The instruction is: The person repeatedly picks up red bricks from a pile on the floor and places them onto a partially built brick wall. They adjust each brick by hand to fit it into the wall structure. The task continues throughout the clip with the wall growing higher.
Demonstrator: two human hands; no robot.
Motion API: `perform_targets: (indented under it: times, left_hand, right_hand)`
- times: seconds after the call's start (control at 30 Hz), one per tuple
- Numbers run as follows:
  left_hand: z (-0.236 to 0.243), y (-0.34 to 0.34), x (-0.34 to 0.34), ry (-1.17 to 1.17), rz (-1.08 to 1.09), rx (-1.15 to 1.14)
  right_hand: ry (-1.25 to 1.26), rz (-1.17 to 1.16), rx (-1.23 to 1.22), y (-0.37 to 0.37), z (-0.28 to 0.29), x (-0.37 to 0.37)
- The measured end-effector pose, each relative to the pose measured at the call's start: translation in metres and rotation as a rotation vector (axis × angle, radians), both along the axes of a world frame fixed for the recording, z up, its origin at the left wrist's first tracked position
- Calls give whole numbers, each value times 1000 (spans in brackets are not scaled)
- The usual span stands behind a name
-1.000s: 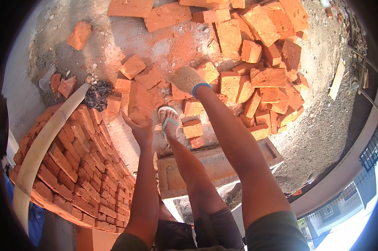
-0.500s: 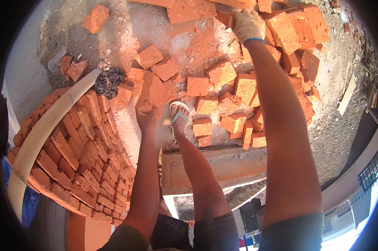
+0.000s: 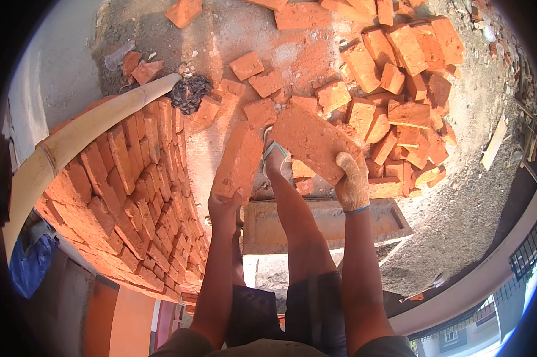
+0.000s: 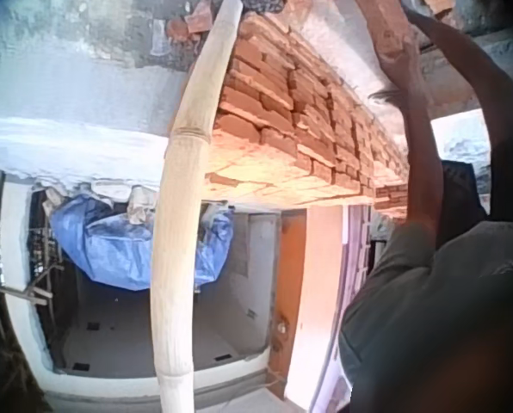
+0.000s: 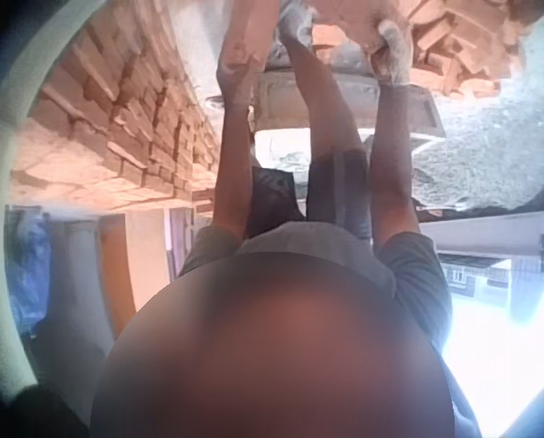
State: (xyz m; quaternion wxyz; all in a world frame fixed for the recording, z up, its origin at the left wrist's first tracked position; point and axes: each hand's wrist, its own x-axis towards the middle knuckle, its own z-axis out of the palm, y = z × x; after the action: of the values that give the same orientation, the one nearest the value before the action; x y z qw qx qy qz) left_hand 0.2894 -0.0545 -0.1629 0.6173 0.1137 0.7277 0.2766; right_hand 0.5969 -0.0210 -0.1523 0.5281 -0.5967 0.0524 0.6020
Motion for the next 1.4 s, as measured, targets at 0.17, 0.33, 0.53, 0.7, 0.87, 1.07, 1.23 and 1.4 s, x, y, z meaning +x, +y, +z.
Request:
perform_targets:
  times: [0.17,0.33,0.53,0.7,0.87,1.07,1.23,1.4]
  left_hand:
    - [91,-65,-28,36,-24,-112]
    - [149,-150,-33,654,-445,182]
    - [184,-264,-102,399,-145,-14]
    - [224,-374,-160,294,164,-161]
    - [275,-485,-223,236,449,-330]
    - [251,-581,-293,276,707,-288]
    - [209,-616,-324,458,766,-99]
    - [182,-621,-355,481,664,-95]
  right_hand:
    - [-577,868,-290,-44,90,-87]
    - [-824,1048,-174,-123,141,-185]
    - [-717,1137,-208,-225,176,-252]
    - [-899,1505,188,-293,213,-337]
    - [-916,1977,345,-369,262,-446]
    - [-820,2244,408,-456,252,-545]
    - [-807,2226,355,-497,229,-597]
    - [-607,2069,381,-506,201,-618]
